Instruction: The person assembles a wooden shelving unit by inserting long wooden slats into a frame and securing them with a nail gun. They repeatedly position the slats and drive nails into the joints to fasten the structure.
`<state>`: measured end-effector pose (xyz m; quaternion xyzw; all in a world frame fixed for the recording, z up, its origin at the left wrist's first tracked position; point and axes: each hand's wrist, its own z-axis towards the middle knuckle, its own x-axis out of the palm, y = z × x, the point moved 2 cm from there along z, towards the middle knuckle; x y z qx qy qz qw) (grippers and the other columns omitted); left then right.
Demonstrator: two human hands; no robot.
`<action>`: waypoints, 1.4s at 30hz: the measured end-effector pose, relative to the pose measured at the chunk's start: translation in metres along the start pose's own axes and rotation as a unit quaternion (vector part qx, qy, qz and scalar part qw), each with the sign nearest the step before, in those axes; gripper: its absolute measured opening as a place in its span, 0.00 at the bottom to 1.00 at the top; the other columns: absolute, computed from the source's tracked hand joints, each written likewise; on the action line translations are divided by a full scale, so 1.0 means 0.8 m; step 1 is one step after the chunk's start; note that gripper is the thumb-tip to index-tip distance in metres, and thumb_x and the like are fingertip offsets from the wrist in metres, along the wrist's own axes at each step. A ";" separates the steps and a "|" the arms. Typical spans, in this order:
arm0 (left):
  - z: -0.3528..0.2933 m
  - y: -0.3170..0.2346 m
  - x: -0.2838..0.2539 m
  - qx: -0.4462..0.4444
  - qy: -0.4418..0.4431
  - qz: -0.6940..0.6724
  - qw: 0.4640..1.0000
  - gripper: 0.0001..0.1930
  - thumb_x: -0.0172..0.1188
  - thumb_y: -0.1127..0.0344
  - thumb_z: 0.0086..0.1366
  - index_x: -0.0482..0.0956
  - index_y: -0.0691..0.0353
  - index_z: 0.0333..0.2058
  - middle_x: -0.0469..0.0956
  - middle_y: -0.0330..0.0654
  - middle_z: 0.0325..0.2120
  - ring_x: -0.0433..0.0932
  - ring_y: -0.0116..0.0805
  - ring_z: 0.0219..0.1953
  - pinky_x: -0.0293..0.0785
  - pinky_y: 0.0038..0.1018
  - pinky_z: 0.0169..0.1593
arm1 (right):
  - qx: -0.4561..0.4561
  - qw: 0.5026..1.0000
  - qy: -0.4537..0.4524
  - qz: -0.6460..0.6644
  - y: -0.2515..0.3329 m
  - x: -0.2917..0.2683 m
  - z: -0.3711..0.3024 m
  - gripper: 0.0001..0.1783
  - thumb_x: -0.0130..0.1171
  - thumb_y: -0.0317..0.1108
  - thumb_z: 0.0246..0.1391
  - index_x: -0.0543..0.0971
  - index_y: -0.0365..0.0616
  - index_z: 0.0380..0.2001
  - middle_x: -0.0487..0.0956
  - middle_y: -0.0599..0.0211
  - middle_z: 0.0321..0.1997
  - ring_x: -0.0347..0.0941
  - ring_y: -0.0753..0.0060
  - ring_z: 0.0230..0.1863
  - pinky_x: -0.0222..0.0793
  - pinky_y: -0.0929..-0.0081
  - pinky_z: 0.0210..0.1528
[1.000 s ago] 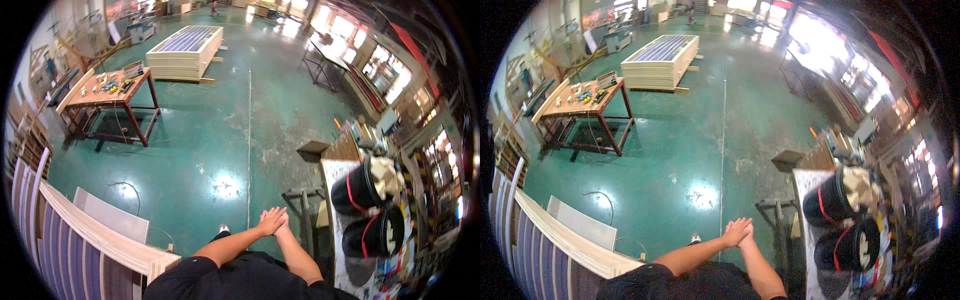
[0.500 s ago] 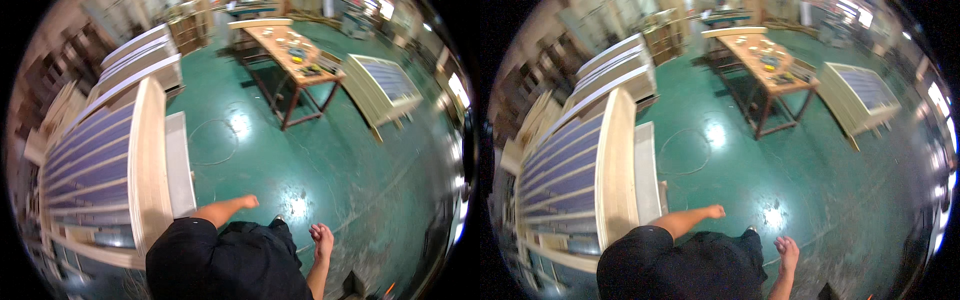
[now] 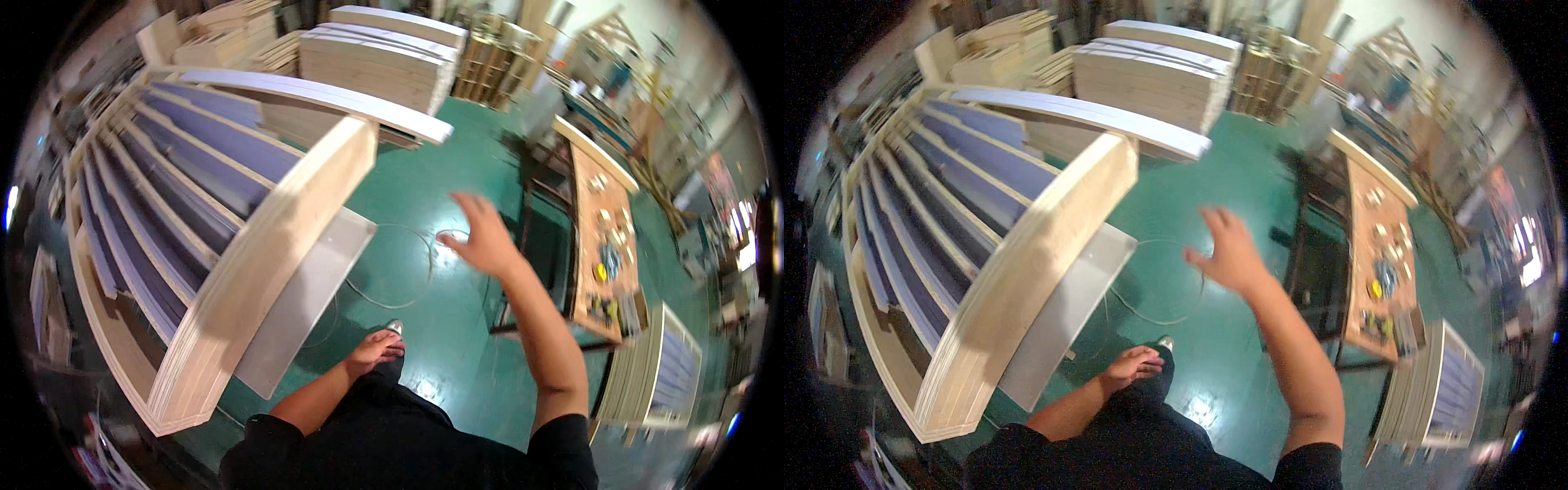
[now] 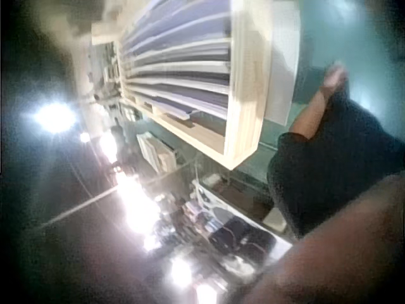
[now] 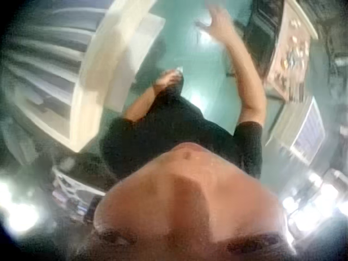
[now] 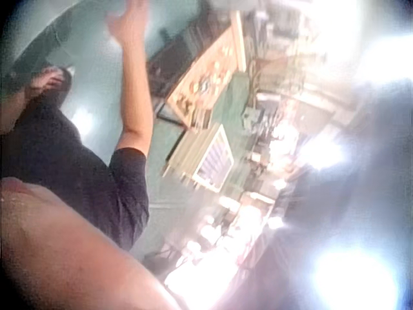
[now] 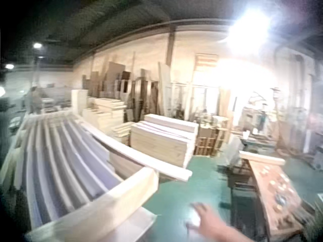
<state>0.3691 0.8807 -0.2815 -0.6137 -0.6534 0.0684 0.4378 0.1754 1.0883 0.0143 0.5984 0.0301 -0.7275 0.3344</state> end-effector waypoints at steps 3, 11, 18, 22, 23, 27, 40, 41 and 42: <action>0.063 -0.131 0.040 0.160 0.019 -0.073 0.984 0.23 0.53 0.49 0.77 0.71 0.58 0.60 0.77 0.44 0.59 0.77 0.37 0.58 0.73 0.37 0.57 | 0.005 0.992 -0.016 -0.129 -0.046 -0.012 0.182 0.55 0.74 0.59 0.44 0.64 0.47 0.72 0.66 0.46 0.73 0.62 0.40 0.72 0.59 0.43 0.71; 0.188 -0.526 0.062 0.382 -0.013 -0.391 0.837 0.48 0.43 0.27 0.67 0.57 0.63 0.70 0.60 0.54 0.71 0.54 0.54 0.75 0.47 0.55 0.75 | 0.018 0.975 0.200 -0.097 -0.112 0.062 0.371 0.61 0.72 0.49 0.45 0.49 0.55 0.78 0.70 0.40 0.67 0.70 0.37 0.66 0.69 0.43 0.64; 0.246 -0.609 0.062 0.486 -0.004 -0.468 0.738 0.49 0.45 0.22 0.61 0.65 0.59 0.66 0.70 0.43 0.61 0.66 0.46 0.66 0.52 0.50 0.71 | -0.012 0.976 0.214 -0.030 -0.268 -0.019 0.280 0.60 0.71 0.34 0.38 0.53 0.47 0.75 0.75 0.42 0.51 0.77 0.35 0.51 0.76 0.47 0.53; 0.304 -0.623 0.135 0.518 -0.047 -0.416 0.746 0.34 0.49 0.42 0.71 0.65 0.62 0.66 0.70 0.44 0.63 0.67 0.47 0.65 0.60 0.47 0.70 | -0.009 0.978 0.209 -0.006 -0.365 -0.043 0.243 0.58 0.70 0.33 0.38 0.56 0.46 0.74 0.75 0.44 0.48 0.77 0.36 0.46 0.76 0.46 0.48; 0.327 -0.615 0.142 0.532 -0.103 -0.404 0.737 0.30 0.50 0.50 0.73 0.65 0.62 0.66 0.70 0.44 0.63 0.67 0.46 0.66 0.60 0.48 0.70 | -0.011 0.977 0.214 0.000 -0.384 -0.041 0.236 0.57 0.70 0.33 0.38 0.56 0.45 0.74 0.75 0.44 0.47 0.77 0.37 0.46 0.76 0.46 0.47; 0.391 -0.627 0.230 0.460 -0.167 -0.441 0.752 0.24 0.50 0.67 0.71 0.65 0.59 0.65 0.73 0.45 0.59 0.70 0.45 0.64 0.62 0.47 0.70 | -0.006 0.981 0.190 0.027 -0.495 -0.029 0.226 0.59 0.73 0.31 0.31 0.59 0.39 0.70 0.73 0.46 0.49 0.75 0.39 0.48 0.75 0.47 0.47; 0.763 -0.783 0.304 0.354 -0.098 -0.369 0.854 0.26 0.54 0.78 0.65 0.67 0.60 0.63 0.74 0.42 0.58 0.70 0.40 0.63 0.62 0.41 0.69 | 0.012 0.994 0.019 0.104 -0.889 0.086 0.336 0.60 0.76 0.34 0.26 0.62 0.40 0.69 0.74 0.44 0.52 0.73 0.36 0.50 0.72 0.49 0.50; 0.806 -0.809 0.292 0.344 -0.084 -0.379 0.855 0.24 0.54 0.77 0.64 0.69 0.61 0.60 0.75 0.43 0.57 0.71 0.42 0.62 0.63 0.43 0.69 | 0.028 0.995 0.025 0.091 -0.915 0.089 0.361 0.62 0.77 0.35 0.25 0.61 0.41 0.70 0.74 0.44 0.53 0.73 0.37 0.51 0.72 0.48 0.51; 0.843 -0.838 0.286 0.331 -0.072 -0.393 0.855 0.22 0.55 0.77 0.64 0.70 0.61 0.58 0.75 0.44 0.55 0.73 0.44 0.61 0.64 0.44 0.69 | 0.047 0.995 0.035 0.078 -0.938 0.084 0.383 0.64 0.78 0.36 0.24 0.60 0.41 0.70 0.74 0.44 0.54 0.73 0.37 0.51 0.72 0.47 0.51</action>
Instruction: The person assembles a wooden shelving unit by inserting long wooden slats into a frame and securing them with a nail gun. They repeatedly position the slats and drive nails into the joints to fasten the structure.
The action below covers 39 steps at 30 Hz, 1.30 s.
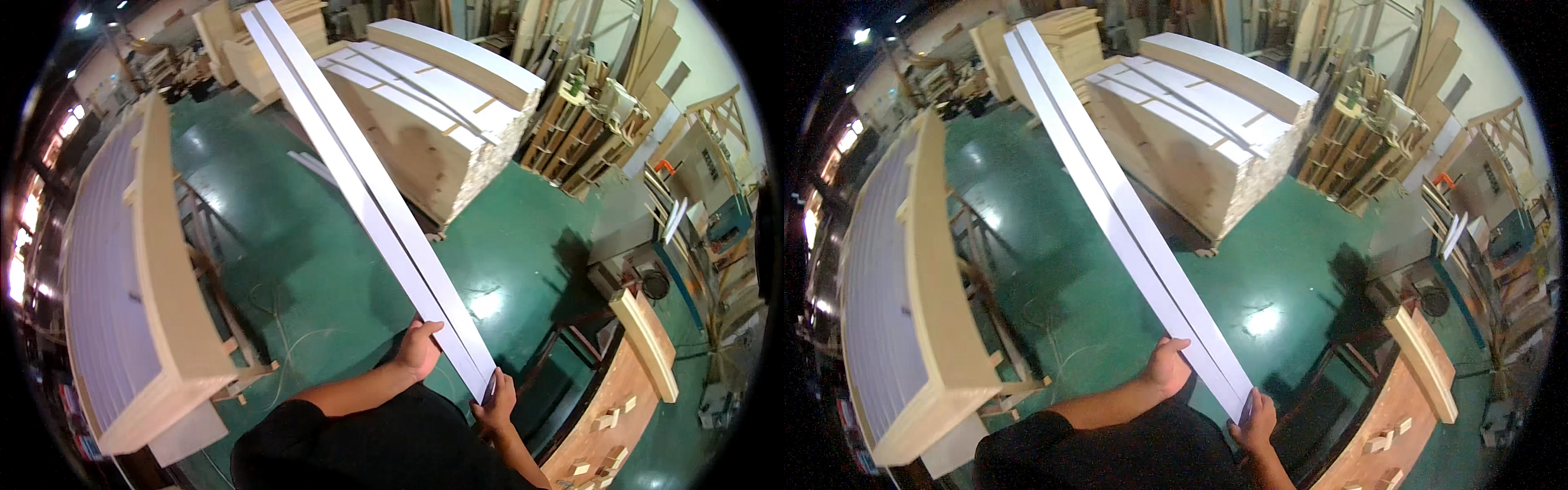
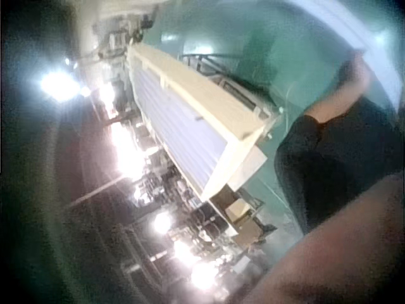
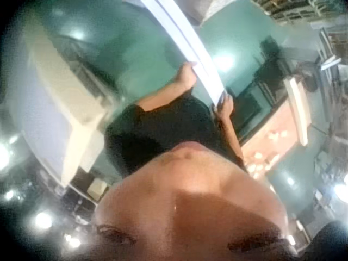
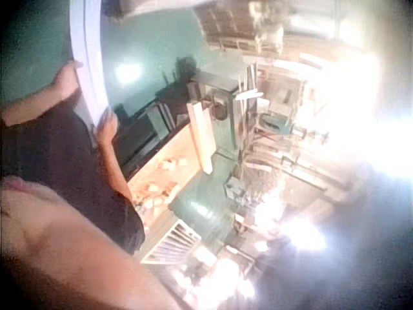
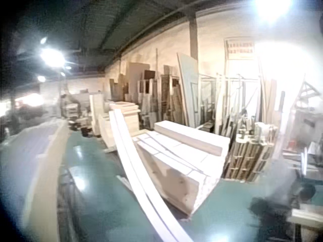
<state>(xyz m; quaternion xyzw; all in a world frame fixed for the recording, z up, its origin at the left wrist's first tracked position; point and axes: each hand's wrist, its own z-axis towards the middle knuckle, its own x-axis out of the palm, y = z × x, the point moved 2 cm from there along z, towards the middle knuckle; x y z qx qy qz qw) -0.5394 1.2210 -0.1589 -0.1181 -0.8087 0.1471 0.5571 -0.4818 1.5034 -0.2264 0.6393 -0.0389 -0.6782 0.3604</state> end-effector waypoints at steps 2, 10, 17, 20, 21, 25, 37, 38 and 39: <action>0.083 0.015 0.034 -0.017 -0.011 -0.024 1.000 0.19 0.56 0.72 0.64 0.73 0.63 0.55 0.78 0.46 0.52 0.76 0.46 0.58 0.66 0.47 0.67 | 0.018 0.999 -0.007 -0.044 -0.034 -0.017 0.054 0.67 0.79 0.36 0.22 0.58 0.44 0.72 0.75 0.45 0.55 0.74 0.38 0.51 0.72 0.47 0.51; 0.435 0.014 0.116 -0.146 -0.025 -0.052 0.988 0.20 0.57 0.59 0.66 0.76 0.64 0.52 0.82 0.47 0.46 0.80 0.47 0.52 0.74 0.46 0.61 | 0.119 0.980 0.016 -0.159 -0.110 -0.062 0.339 0.63 0.80 0.35 0.27 0.60 0.50 0.72 0.75 0.52 0.53 0.74 0.43 0.49 0.72 0.50 0.47; 0.744 -0.031 0.126 -0.143 -0.080 -0.060 0.985 0.22 0.60 0.57 0.64 0.77 0.63 0.53 0.81 0.47 0.49 0.79 0.48 0.54 0.71 0.46 0.64 | 0.129 0.975 0.060 -0.171 -0.196 -0.031 0.637 0.59 0.78 0.37 0.30 0.63 0.51 0.71 0.75 0.53 0.50 0.74 0.44 0.50 0.72 0.50 0.49; 0.884 -0.069 0.128 -0.092 -0.073 -0.035 0.992 0.26 0.58 0.53 0.66 0.76 0.65 0.56 0.80 0.49 0.53 0.79 0.49 0.56 0.70 0.47 0.65 | 0.104 0.982 0.072 -0.137 -0.223 -0.015 0.780 0.59 0.77 0.37 0.32 0.62 0.51 0.72 0.75 0.51 0.47 0.75 0.42 0.48 0.73 0.50 0.49; 0.930 -0.086 0.125 -0.079 -0.067 -0.034 0.994 0.27 0.57 0.52 0.66 0.76 0.65 0.57 0.80 0.49 0.54 0.79 0.50 0.56 0.71 0.47 0.65 | 0.104 0.983 0.084 -0.125 -0.223 -0.011 0.828 0.59 0.77 0.37 0.32 0.62 0.51 0.72 0.75 0.50 0.47 0.75 0.42 0.47 0.74 0.49 0.48; 1.082 -0.177 0.144 -0.045 -0.052 -0.020 0.997 0.28 0.56 0.46 0.67 0.78 0.63 0.56 0.82 0.47 0.53 0.79 0.48 0.56 0.72 0.46 0.64 | 0.087 0.985 0.120 -0.090 -0.250 0.026 1.005 0.54 0.73 0.36 0.36 0.62 0.54 0.71 0.75 0.49 0.50 0.75 0.40 0.51 0.75 0.48 0.51; 0.889 -0.282 -0.033 0.065 -0.206 0.361 0.907 0.15 0.61 0.56 0.72 0.79 0.57 0.52 0.83 0.36 0.38 0.81 0.24 0.35 0.74 0.21 0.35 | 0.017 0.985 0.138 -0.105 -0.224 0.111 1.279 0.52 0.69 0.38 0.41 0.58 0.56 0.71 0.74 0.46 0.50 0.75 0.39 0.52 0.75 0.44 0.50; 0.851 -0.263 -0.052 0.034 -0.228 0.333 0.914 0.13 0.61 0.57 0.73 0.80 0.57 0.48 0.83 0.35 0.36 0.80 0.24 0.33 0.73 0.20 0.32 | 0.021 0.985 0.138 -0.105 -0.224 0.118 1.289 0.50 0.68 0.37 0.41 0.59 0.54 0.70 0.74 0.44 0.52 0.75 0.38 0.53 0.75 0.44 0.51; 0.808 -0.239 -0.095 0.017 -0.251 0.295 0.922 0.12 0.62 0.55 0.72 0.79 0.57 0.44 0.81 0.34 0.34 0.78 0.24 0.31 0.72 0.21 0.32 | 0.017 0.984 0.130 -0.119 -0.228 0.137 1.295 0.51 0.71 0.39 0.41 0.59 0.55 0.70 0.74 0.44 0.53 0.76 0.36 0.53 0.75 0.40 0.51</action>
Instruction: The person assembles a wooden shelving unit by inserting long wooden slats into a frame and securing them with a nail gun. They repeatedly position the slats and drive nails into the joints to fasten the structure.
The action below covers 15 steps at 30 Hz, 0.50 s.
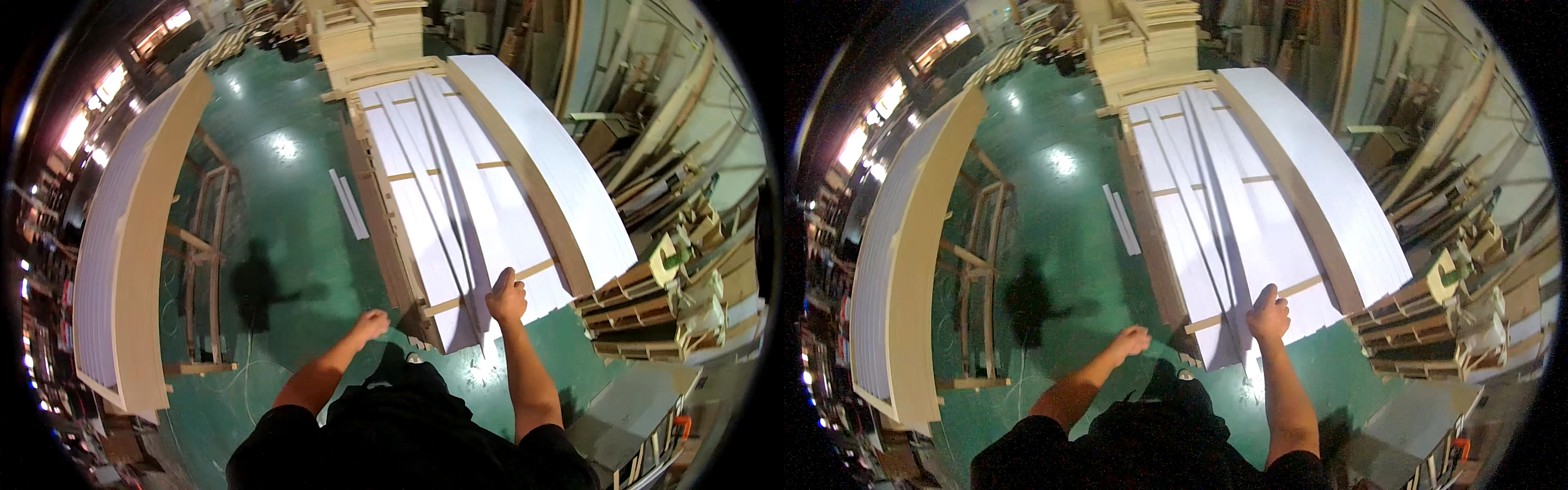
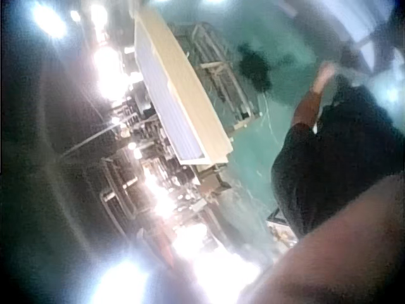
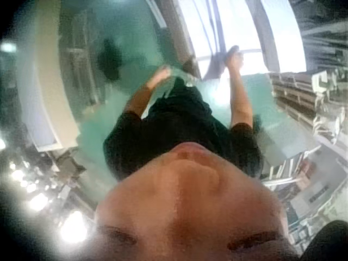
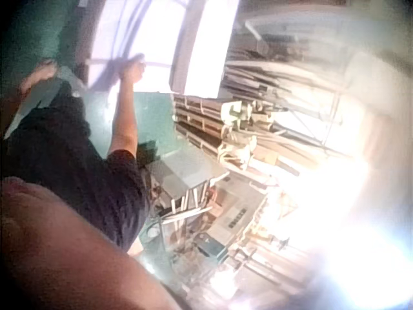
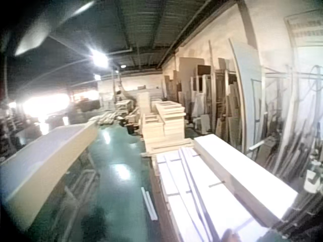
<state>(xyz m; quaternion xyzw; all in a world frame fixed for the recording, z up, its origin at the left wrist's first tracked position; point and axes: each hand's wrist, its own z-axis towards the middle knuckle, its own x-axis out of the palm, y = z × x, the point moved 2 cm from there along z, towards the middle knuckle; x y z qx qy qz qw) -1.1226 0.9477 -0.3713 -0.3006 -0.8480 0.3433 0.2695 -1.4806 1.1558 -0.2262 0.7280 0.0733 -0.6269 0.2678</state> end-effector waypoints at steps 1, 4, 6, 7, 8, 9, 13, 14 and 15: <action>-0.026 0.058 -0.048 -0.004 -0.006 0.000 1.000 0.11 0.62 0.54 0.71 0.79 0.56 0.39 0.79 0.33 0.32 0.77 0.24 0.29 0.71 0.23 0.30 | -0.008 1.000 0.007 -0.002 0.005 0.020 0.004 0.52 0.73 0.43 0.41 0.59 0.55 0.70 0.74 0.45 0.55 0.75 0.36 0.55 0.74 0.39 0.52; -0.111 0.173 -0.103 -0.163 -0.080 0.314 0.932 0.14 0.55 0.55 0.75 0.81 0.59 0.38 0.79 0.43 0.32 0.77 0.40 0.34 0.75 0.43 0.39 | -0.010 0.997 0.039 -0.062 -0.005 0.041 -0.011 0.53 0.76 0.55 0.43 0.61 0.53 0.69 0.73 0.46 0.62 0.71 0.38 0.63 0.70 0.35 0.58; -0.171 0.270 -0.151 -0.176 -0.091 0.342 0.919 0.16 0.53 0.55 0.76 0.82 0.61 0.41 0.80 0.46 0.38 0.77 0.47 0.40 0.74 0.49 0.45 | -0.054 0.994 0.069 -0.068 -0.020 0.058 -0.030 0.43 0.73 0.56 0.48 0.71 0.48 0.63 0.71 0.48 0.66 0.64 0.40 0.69 0.63 0.35 0.65; -0.181 0.300 -0.172 -0.177 -0.093 0.358 0.912 0.17 0.52 0.55 0.77 0.83 0.61 0.43 0.80 0.48 0.41 0.78 0.50 0.43 0.74 0.52 0.48 | -0.059 0.997 0.002 -0.042 -0.069 0.093 -0.022 0.41 0.71 0.58 0.49 0.72 0.45 0.60 0.73 0.47 0.63 0.66 0.38 0.67 0.66 0.35 0.62; -0.205 0.337 -0.197 -0.179 -0.092 0.390 0.899 0.17 0.50 0.54 0.77 0.83 0.60 0.45 0.80 0.48 0.44 0.77 0.51 0.46 0.73 0.53 0.50 | -0.039 0.995 0.092 -0.016 -0.056 0.090 -0.024 0.42 0.69 0.58 0.51 0.71 0.43 0.61 0.73 0.45 0.62 0.67 0.36 0.66 0.69 0.35 0.59; -0.215 0.367 -0.213 -0.176 -0.079 0.425 0.885 0.18 0.49 0.54 0.78 0.83 0.60 0.47 0.79 0.48 0.46 0.77 0.52 0.49 0.73 0.54 0.51 | -0.069 0.992 0.037 -0.094 -0.063 0.105 -0.027 0.43 0.67 0.59 0.54 0.68 0.47 0.65 0.72 0.47 0.64 0.68 0.38 0.66 0.71 0.33 0.57; -0.278 0.441 -0.219 -0.066 -0.164 0.433 0.884 0.21 0.50 0.49 0.75 0.83 0.59 0.50 0.81 0.49 0.47 0.78 0.54 0.48 0.75 0.54 0.51 | -0.115 0.978 -0.072 -0.156 0.007 0.107 -0.063 0.45 0.61 0.58 0.59 0.61 0.54 0.73 0.62 0.48 0.74 0.64 0.43 0.70 0.67 0.33 0.62; -0.297 0.427 -0.209 -0.081 -0.224 0.238 0.941 0.21 0.52 0.50 0.74 0.84 0.59 0.49 0.82 0.49 0.46 0.79 0.54 0.47 0.75 0.53 0.50 | -0.144 0.975 -0.096 -0.142 0.029 0.113 -0.065 0.45 0.62 0.58 0.59 0.60 0.54 0.74 0.60 0.47 0.76 0.63 0.44 0.71 0.66 0.33 0.63; -0.333 0.401 -0.195 -0.084 -0.297 0.064 0.949 0.20 0.54 0.50 0.72 0.84 0.59 0.48 0.83 0.50 0.45 0.80 0.53 0.46 0.76 0.53 0.50 | -0.215 0.966 -0.090 -0.114 0.068 0.117 -0.091 0.42 0.63 0.52 0.59 0.62 0.50 0.73 0.61 0.46 0.75 0.63 0.45 0.71 0.65 0.36 0.64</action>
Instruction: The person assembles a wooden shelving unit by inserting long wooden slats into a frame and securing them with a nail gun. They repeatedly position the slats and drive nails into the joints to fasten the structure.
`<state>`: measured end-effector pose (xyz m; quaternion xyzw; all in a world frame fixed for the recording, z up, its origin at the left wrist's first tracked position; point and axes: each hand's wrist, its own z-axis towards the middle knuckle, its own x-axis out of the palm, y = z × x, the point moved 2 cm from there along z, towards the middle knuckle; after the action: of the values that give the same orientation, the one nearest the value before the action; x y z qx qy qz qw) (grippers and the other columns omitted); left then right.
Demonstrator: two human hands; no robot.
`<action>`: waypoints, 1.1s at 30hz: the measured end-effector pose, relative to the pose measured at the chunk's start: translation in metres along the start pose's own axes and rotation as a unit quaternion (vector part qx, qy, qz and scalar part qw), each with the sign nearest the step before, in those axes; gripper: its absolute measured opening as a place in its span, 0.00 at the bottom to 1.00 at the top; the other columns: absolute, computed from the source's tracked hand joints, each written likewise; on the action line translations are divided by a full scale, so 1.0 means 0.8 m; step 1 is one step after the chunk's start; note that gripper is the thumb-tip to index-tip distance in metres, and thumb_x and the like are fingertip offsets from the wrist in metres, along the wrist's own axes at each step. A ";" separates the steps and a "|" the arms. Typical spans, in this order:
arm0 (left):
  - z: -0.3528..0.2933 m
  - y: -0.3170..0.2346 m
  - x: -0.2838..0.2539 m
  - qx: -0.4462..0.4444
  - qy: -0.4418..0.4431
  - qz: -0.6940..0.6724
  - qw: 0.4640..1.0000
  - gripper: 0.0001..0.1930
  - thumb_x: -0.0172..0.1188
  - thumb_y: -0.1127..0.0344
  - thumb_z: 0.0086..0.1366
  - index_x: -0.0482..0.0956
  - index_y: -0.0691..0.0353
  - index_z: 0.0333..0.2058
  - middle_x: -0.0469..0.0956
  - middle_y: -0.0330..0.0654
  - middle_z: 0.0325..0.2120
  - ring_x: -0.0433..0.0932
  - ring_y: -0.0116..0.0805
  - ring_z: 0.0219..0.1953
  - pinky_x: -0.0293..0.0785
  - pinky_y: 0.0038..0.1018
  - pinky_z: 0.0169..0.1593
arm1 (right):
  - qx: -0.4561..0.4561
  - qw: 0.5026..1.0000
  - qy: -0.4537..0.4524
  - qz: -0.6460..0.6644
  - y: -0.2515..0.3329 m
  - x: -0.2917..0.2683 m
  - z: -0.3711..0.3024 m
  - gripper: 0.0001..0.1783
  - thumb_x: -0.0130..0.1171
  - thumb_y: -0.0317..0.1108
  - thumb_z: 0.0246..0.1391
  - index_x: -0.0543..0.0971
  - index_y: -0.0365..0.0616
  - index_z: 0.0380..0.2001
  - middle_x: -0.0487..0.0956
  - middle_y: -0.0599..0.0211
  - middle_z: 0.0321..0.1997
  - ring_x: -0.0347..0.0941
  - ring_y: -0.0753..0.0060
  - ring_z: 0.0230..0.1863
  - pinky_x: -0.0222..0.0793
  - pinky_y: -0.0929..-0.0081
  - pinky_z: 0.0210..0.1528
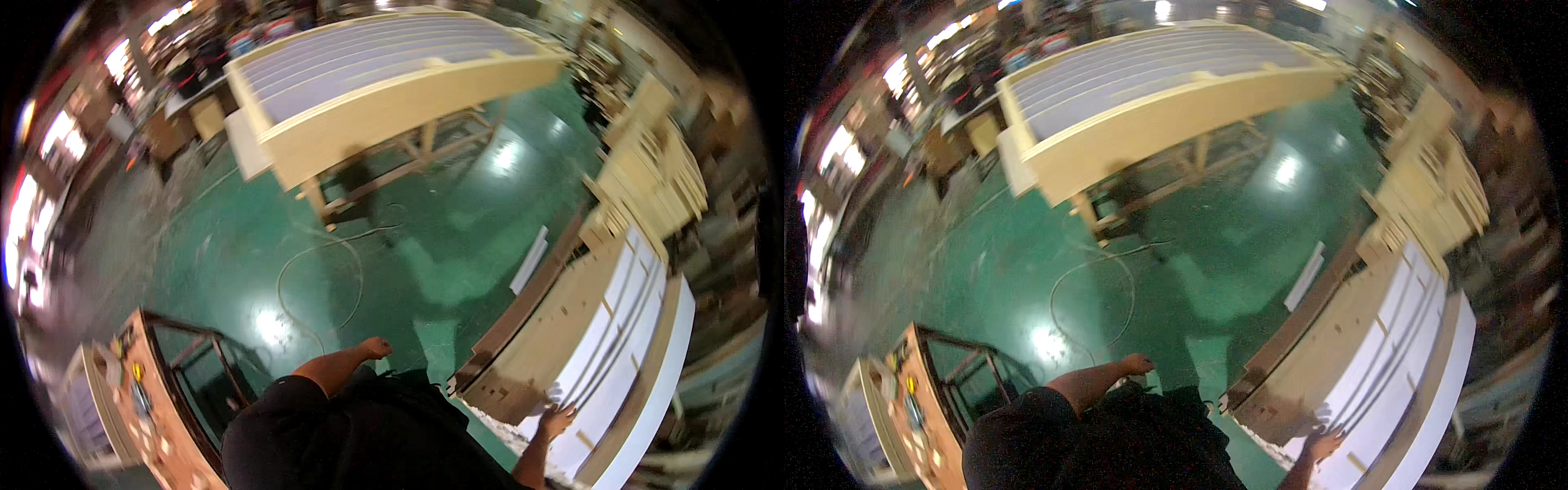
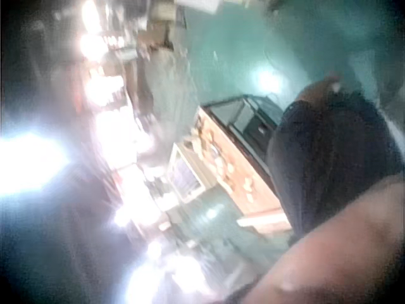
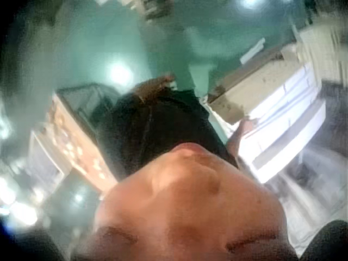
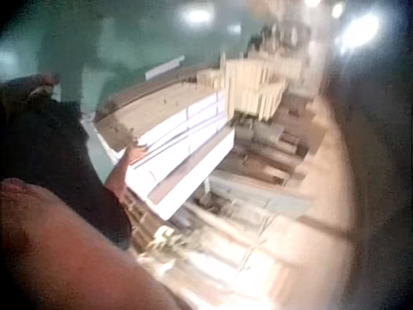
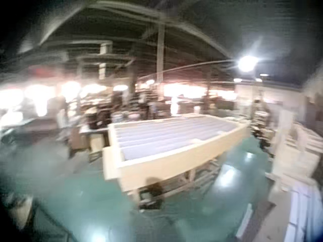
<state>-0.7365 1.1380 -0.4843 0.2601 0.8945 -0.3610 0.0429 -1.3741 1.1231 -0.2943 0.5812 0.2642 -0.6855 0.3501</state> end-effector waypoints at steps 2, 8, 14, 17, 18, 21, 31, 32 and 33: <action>-0.037 0.002 -0.009 0.034 -0.027 0.000 0.999 0.19 0.56 0.52 0.68 0.86 0.61 0.44 0.84 0.52 0.41 0.81 0.52 0.41 0.77 0.50 0.48 | -0.108 0.988 -0.070 -0.086 0.066 0.049 -0.007 0.30 0.63 0.35 0.57 0.72 0.35 0.61 0.74 0.48 0.62 0.72 0.46 0.62 0.70 0.42 0.60; -0.159 0.188 -0.078 -0.012 -0.184 0.025 0.983 0.23 0.57 0.46 0.67 0.87 0.63 0.33 0.85 0.53 0.34 0.82 0.54 0.37 0.77 0.47 0.45 | -0.370 0.639 0.574 0.355 0.452 0.099 -0.266 0.12 0.59 0.33 0.66 0.78 0.35 0.47 0.82 0.52 0.42 0.80 0.66 0.37 0.76 0.67 0.43; -0.398 0.431 -0.071 -0.135 -0.538 -0.243 0.796 0.24 0.57 0.44 0.70 0.89 0.60 0.32 0.87 0.46 0.29 0.85 0.41 0.33 0.79 0.40 0.41 | -0.466 0.573 0.674 0.014 0.595 0.040 -0.394 0.17 0.57 0.44 0.69 0.80 0.41 0.35 0.75 0.68 0.18 0.67 0.74 0.15 0.62 0.70 0.18; -0.472 0.502 0.008 -0.250 -0.619 -0.472 0.575 0.13 0.65 0.57 0.65 0.82 0.62 0.39 0.83 0.45 0.26 0.82 0.39 0.30 0.79 0.35 0.38 | -0.418 0.593 0.685 -0.069 0.668 0.086 -0.382 0.16 0.60 0.44 0.66 0.78 0.40 0.40 0.78 0.59 0.23 0.75 0.66 0.20 0.73 0.62 0.20; -0.487 0.513 0.045 -0.357 -0.559 -0.439 0.607 0.13 0.60 0.60 0.66 0.80 0.62 0.44 0.84 0.51 0.31 0.84 0.44 0.32 0.80 0.40 0.41 | -0.420 0.603 0.672 -0.096 0.681 0.104 -0.372 0.15 0.60 0.43 0.65 0.79 0.40 0.42 0.79 0.58 0.25 0.76 0.64 0.23 0.75 0.61 0.24; -0.489 0.496 0.162 -0.448 -0.462 -0.469 0.605 0.14 0.55 0.62 0.62 0.86 0.64 0.37 0.85 0.59 0.38 0.85 0.55 0.42 0.80 0.45 0.48 | -0.505 0.628 0.566 -0.171 0.705 0.183 -0.347 0.16 0.60 0.39 0.61 0.81 0.40 0.47 0.81 0.55 0.31 0.80 0.55 0.32 0.80 0.59 0.36; -0.482 0.388 -0.063 -0.272 -0.676 -0.469 0.499 0.17 0.58 0.55 0.70 0.83 0.63 0.45 0.85 0.49 0.41 0.84 0.44 0.46 0.78 0.36 0.52 | -0.721 0.566 0.396 -0.052 0.953 0.163 -0.658 0.31 0.58 0.54 0.63 0.81 0.30 0.49 0.83 0.43 0.42 0.81 0.48 0.37 0.76 0.51 0.36; -0.531 0.358 -0.143 -0.189 -0.687 -0.464 0.526 0.22 0.56 0.50 0.73 0.80 0.64 0.52 0.83 0.51 0.50 0.81 0.48 0.54 0.74 0.38 0.59 | -0.739 0.516 0.430 0.049 0.978 0.172 -0.727 0.30 0.57 0.56 0.64 0.81 0.34 0.48 0.84 0.47 0.36 0.81 0.47 0.33 0.75 0.50 0.37; -0.533 0.371 -0.174 -0.130 -0.695 -0.459 0.538 0.25 0.54 0.50 0.75 0.75 0.63 0.60 0.76 0.53 0.61 0.74 0.51 0.64 0.68 0.37 0.66 | -0.592 0.515 0.620 0.033 0.992 0.185 -0.800 0.30 0.55 0.57 0.66 0.81 0.39 0.50 0.84 0.49 0.39 0.80 0.49 0.39 0.74 0.49 0.47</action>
<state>-0.4223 1.5419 -0.3189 -0.5270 0.6176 -0.2785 0.5131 -0.3697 1.1014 -0.5225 0.5254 0.7393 0.1750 0.3830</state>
